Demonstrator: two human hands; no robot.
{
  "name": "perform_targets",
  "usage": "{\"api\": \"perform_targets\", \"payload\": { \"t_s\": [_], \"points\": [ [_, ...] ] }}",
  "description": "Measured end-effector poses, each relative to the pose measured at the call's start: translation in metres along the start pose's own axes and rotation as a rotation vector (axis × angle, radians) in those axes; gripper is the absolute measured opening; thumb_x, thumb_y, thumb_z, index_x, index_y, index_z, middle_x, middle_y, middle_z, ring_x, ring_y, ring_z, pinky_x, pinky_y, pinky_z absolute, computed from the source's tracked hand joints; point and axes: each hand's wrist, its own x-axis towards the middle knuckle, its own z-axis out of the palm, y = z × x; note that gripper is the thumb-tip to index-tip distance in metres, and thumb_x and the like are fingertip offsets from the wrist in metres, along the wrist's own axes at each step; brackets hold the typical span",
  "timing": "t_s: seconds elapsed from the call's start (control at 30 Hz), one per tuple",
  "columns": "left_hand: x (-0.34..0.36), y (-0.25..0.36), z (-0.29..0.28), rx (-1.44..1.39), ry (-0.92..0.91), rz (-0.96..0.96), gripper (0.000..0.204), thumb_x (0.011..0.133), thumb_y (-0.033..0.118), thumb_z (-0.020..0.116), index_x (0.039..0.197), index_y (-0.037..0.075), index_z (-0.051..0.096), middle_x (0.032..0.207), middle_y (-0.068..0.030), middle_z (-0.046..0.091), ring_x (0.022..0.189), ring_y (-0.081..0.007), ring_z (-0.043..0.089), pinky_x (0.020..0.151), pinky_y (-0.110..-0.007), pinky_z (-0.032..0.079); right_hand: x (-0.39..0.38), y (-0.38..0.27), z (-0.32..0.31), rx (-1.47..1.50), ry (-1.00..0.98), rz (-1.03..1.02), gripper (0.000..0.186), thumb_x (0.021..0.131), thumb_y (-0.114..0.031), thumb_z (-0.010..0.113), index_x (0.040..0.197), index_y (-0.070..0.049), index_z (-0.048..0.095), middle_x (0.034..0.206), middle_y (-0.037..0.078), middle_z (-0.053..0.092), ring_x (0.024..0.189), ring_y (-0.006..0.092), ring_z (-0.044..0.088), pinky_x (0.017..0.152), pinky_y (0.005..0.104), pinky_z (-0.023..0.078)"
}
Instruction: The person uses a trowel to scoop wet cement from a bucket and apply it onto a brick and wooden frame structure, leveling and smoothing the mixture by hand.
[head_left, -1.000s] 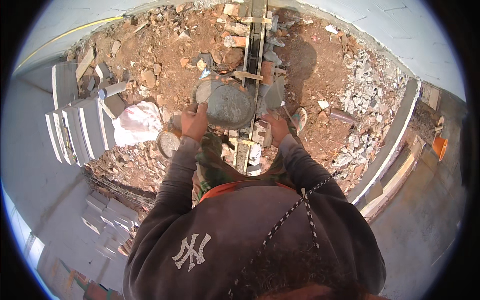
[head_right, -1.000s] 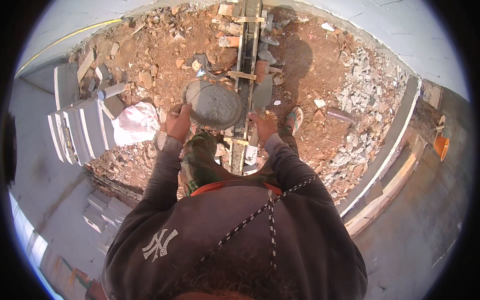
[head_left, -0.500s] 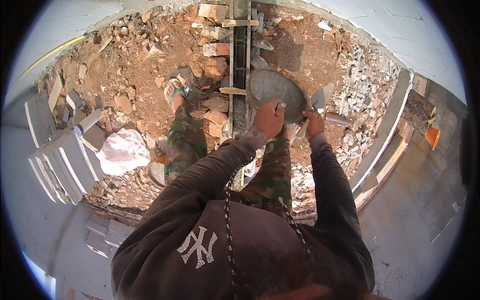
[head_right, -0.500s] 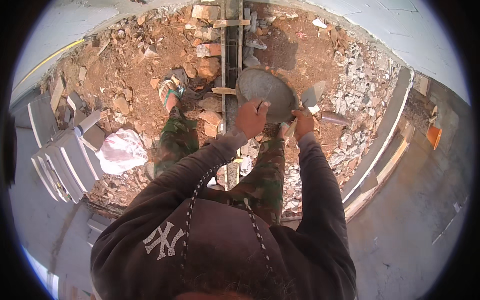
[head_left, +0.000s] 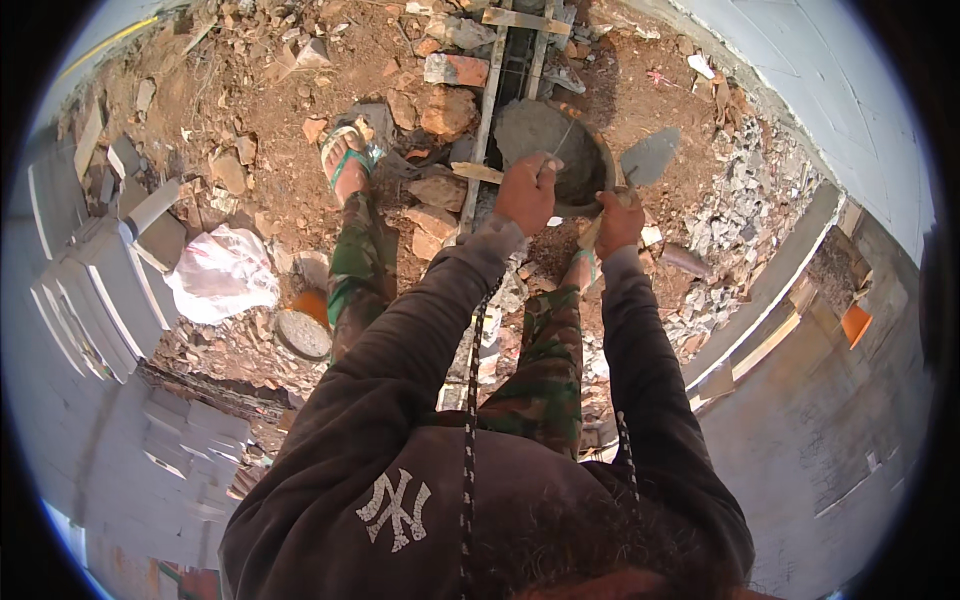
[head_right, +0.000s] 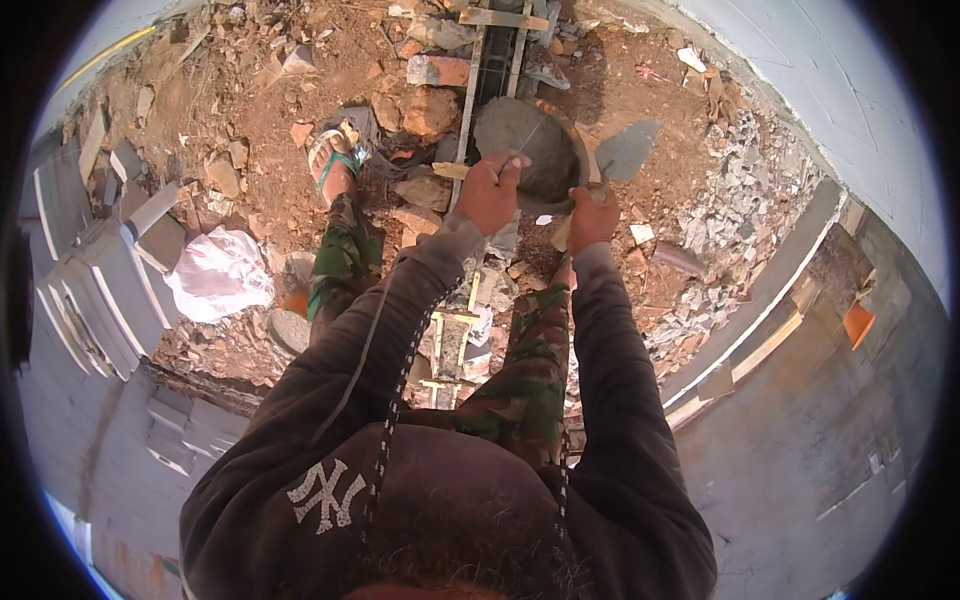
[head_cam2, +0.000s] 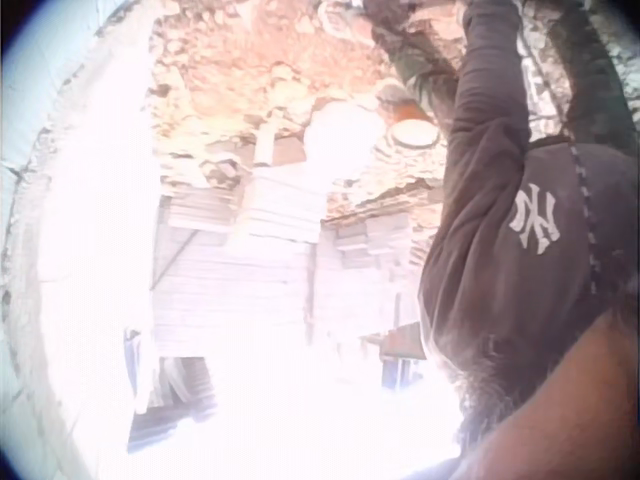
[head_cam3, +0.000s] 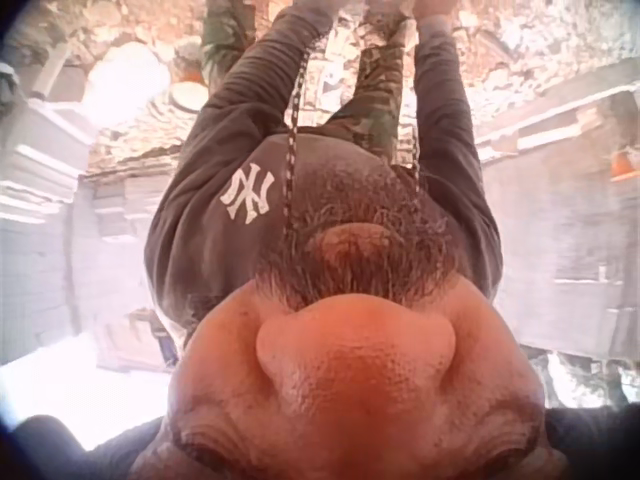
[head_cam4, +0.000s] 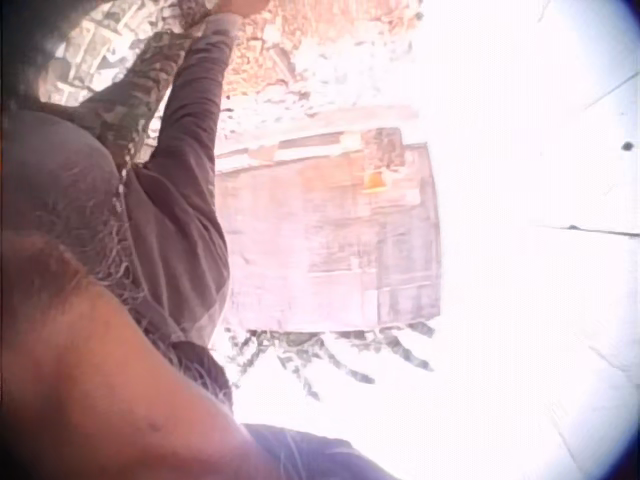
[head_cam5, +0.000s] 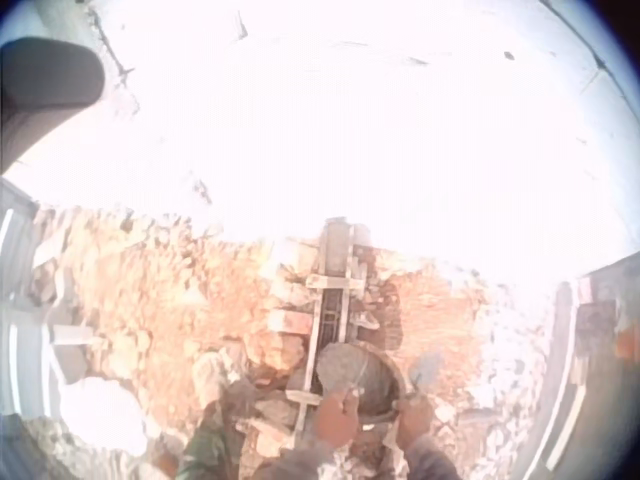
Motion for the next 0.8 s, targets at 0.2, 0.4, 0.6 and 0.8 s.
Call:
{"api": "perform_targets", "payload": {
  "t_s": [0.2,0.4,0.6,0.8],
  "points": [
    [0.017,-0.029,-0.027,-0.195,0.039,-0.052,0.031,0.108,0.027,0.051,0.119,0.004,0.07,0.085,-0.0051,0.067,0.079,-0.0149,0.061,0.068,-0.035,0.049,-0.02,-0.024,0.041,-0.107,0.013,-0.078,0.022,0.08,-0.009,0.073,0.098,0.001,0.066,0.082,0.004,0.065,0.07,0.0147,0.059,0.065,0.0316,0.049],
    [0.035,-0.029,-0.045,-0.315,0.02,-0.133,0.031,0.108,0.026,0.051,0.121,0.006,0.07,0.089,-0.0039,0.067,0.082,-0.0116,0.061,0.067,-0.03,0.047,-0.003,-0.031,0.055,-0.115,-0.001,-0.085,0.026,0.08,-0.011,0.074,0.1,0.003,0.066,0.084,0.006,0.068,0.073,0.0159,0.062,0.068,0.0324,0.05],
    [0.049,-0.027,-0.05,-0.377,0.051,-0.164,0.03,0.107,0.025,0.052,0.12,0.005,0.071,0.091,-0.0046,0.068,0.083,-0.0112,0.062,0.066,-0.03,0.046,0.003,-0.047,0.076,-0.237,0.029,-0.154,0.028,0.08,-0.014,0.073,0.1,0.004,0.066,0.085,0.008,0.069,0.074,0.0171,0.063,0.069,0.0341,0.051],
    [0.08,-0.031,-0.062,-0.424,0.066,-0.156,0.028,0.108,0.026,0.053,0.119,0.008,0.071,0.1,-0.005,0.071,0.087,-0.0131,0.066,0.068,-0.034,0.05,0.024,-0.064,0.093,-0.195,0.026,-0.255,0.025,0.08,-0.011,0.073,0.099,0.003,0.066,0.082,0.008,0.069,0.07,0.0163,0.062,0.065,0.0337,0.051]
  ]
}}
